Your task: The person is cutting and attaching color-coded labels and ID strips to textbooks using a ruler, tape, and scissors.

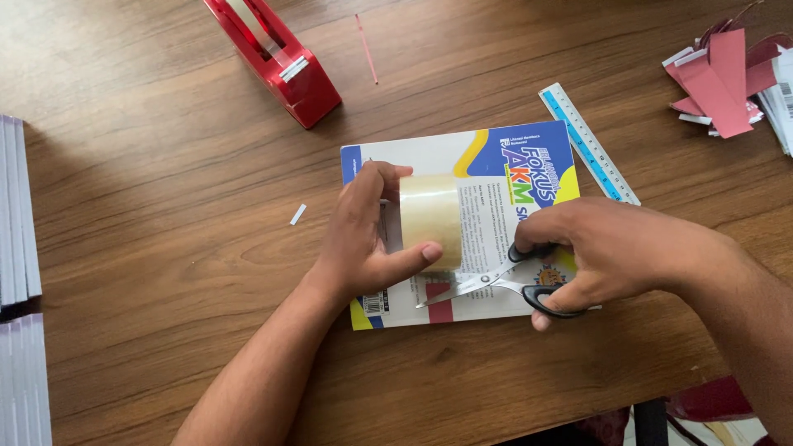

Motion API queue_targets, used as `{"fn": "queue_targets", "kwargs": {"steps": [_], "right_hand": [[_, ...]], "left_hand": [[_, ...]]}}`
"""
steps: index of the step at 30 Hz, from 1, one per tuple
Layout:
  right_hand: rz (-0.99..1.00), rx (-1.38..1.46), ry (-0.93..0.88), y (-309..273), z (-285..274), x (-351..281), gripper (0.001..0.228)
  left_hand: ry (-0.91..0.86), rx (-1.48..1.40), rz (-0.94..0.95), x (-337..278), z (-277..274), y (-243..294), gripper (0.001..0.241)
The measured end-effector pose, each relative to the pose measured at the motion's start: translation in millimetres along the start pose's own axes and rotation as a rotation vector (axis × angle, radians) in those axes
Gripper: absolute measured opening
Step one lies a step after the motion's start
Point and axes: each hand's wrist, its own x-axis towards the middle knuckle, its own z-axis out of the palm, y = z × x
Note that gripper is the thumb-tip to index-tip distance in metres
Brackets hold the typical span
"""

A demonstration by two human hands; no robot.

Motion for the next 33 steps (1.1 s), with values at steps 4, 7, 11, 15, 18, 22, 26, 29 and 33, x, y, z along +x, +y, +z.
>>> {"fn": "queue_targets", "kwargs": {"steps": [4,7,11,15,18,22,26,29,33], "right_hand": [[0.013,0.007,-0.020,-2,-1,-1,0.068],[0.006,0.023,-0.022,-1,0,1,0.065],[0.004,0.030,-0.009,2,2,1,0.065],[-0.021,0.047,0.016,7,5,3,0.066],[0.022,0.039,-0.012,3,2,2,0.064],[0.018,0.018,-0.007,6,5,3,0.064],[0.018,0.022,0.009,9,8,2,0.062],[-0.011,0.026,0.047,14,13,3,0.058],[0.029,-0.012,0.026,9,12,3,0.055]], "left_hand": [[0.000,-0.017,-0.009,-1,0,0,0.071],[0.003,-0.035,-0.015,-1,0,0,0.070],[0.002,-0.023,0.011,0,1,-1,0.070],[0.006,-0.039,0.000,0,0,0,0.068],[0.003,-0.044,0.001,0,0,0,0.069],[-0.002,-0.037,0.005,0,1,-1,0.071],[0.005,-0.037,0.004,0,0,-1,0.068],[0.004,-0.048,0.002,0,0,0,0.067],[-0.002,-0.046,0.001,0,0,0,0.068]]}}
